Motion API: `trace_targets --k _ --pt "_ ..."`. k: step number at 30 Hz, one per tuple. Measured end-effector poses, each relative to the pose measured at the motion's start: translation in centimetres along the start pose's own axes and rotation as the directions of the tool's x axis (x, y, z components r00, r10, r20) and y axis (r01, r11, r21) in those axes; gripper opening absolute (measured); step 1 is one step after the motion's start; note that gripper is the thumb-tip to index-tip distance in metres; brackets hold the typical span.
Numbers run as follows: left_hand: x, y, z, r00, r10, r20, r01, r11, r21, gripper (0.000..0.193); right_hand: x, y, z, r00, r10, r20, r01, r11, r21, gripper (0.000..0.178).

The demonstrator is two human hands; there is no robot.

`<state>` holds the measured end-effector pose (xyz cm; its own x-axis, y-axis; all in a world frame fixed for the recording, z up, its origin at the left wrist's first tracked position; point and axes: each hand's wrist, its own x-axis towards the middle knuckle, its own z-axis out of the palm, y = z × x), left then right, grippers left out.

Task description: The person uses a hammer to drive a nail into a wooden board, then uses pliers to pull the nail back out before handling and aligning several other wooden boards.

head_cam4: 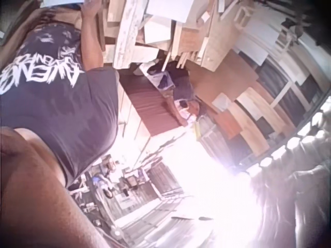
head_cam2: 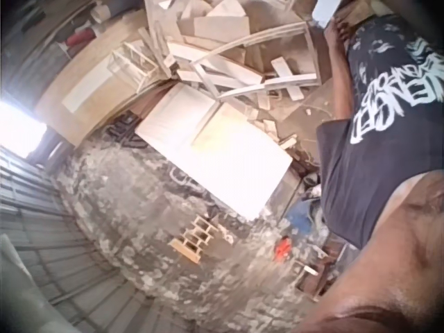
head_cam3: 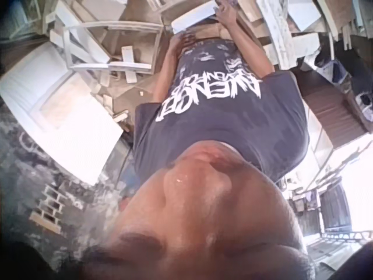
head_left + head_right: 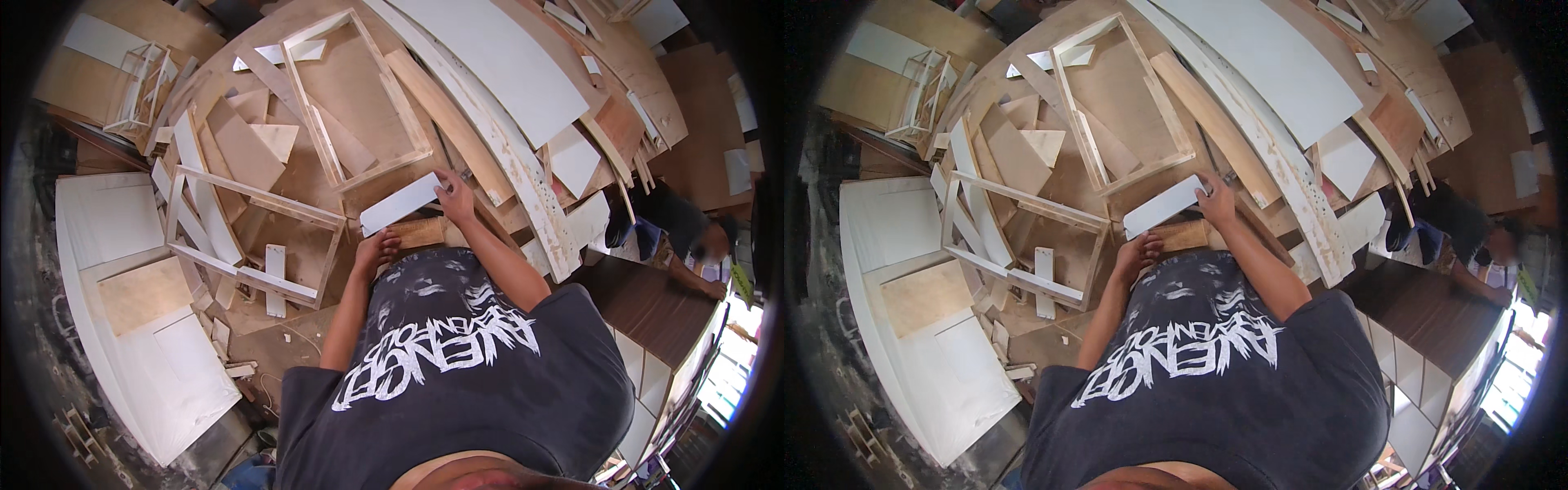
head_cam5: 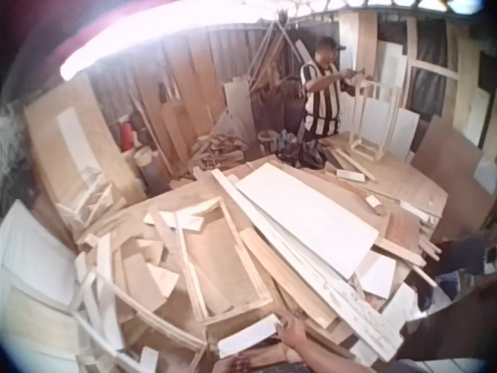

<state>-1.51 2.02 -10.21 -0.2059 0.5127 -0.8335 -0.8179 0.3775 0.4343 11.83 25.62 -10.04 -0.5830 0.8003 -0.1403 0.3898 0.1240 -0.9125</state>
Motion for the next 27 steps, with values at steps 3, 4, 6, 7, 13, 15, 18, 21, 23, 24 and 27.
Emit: trace_targets --k 3,4,6,7,13,15,18,21,23,24,27 --pt "-0.8 0.5 0.9 0.988 0.143 -0.061 -0.119 0.947 0.297 0.038 -1.6 -0.9 -1.2 0.994 -0.06 -0.093 0.059 0.998 -0.021 0.039" --pt "-1.3 0.4 1.3 0.989 0.139 -0.05 -0.117 0.944 0.308 0.038 -2.5 -0.6 -1.5 0.992 -0.061 -0.112 0.059 0.998 -0.022 0.037" --pt "-1.9 0.5 2.0 0.958 0.278 -0.075 -0.24 0.915 0.325 0.037 -3.8 0.1 -2.1 0.986 -0.109 -0.128 0.093 0.988 -0.125 0.036" --pt "-2.1 0.4 2.1 0.952 0.299 -0.065 -0.264 0.91 0.319 0.036 -4.7 0.7 -2.4 0.98 -0.163 -0.117 0.133 0.964 -0.229 0.036" --pt "-2.7 -1.9 2.9 0.908 0.417 0.049 -0.41 0.855 0.318 0.037 -10.8 2.3 -4.5 0.995 0.059 -0.086 -0.07 0.989 -0.131 0.032" --pt "-3.0 -2.5 3.8 0.893 0.438 0.107 -0.447 0.832 0.329 0.035 -13.2 2.3 -5.7 0.991 0.097 -0.091 -0.107 0.987 -0.116 0.032" --pt "-2.2 -4.6 4.3 0.889 0.422 0.18 -0.459 0.825 0.329 0.035 -17.4 3.2 -6.9 0.989 0.127 -0.072 -0.134 0.985 -0.105 0.031" --pt "-2.5 -6.6 4.9 0.899 0.405 0.166 -0.437 0.829 0.348 0.036 -20.3 4.1 -8.2 0.987 0.153 -0.047 -0.154 0.987 -0.036 0.029" --pt "-3.2 -7.2 5.4 0.891 0.419 0.174 -0.453 0.807 0.379 0.035 -20.6 4.5 -8.9 0.973 0.229 -0.024 -0.227 0.972 0.065 0.029" --pt "-3.4 -7.6 5.7 0.883 0.442 0.159 -0.469 0.801 0.372 0.035 -20.0 4.8 -9.2 0.979 0.206 -0.007 -0.205 0.977 0.065 0.029" --pt "-4.5 -8.9 6.5 0.869 0.482 0.113 -0.49 0.805 0.334 0.031 -18.1 4.6 -9.5 0.984 0.174 -0.047 -0.172 0.984 0.044 0.028"
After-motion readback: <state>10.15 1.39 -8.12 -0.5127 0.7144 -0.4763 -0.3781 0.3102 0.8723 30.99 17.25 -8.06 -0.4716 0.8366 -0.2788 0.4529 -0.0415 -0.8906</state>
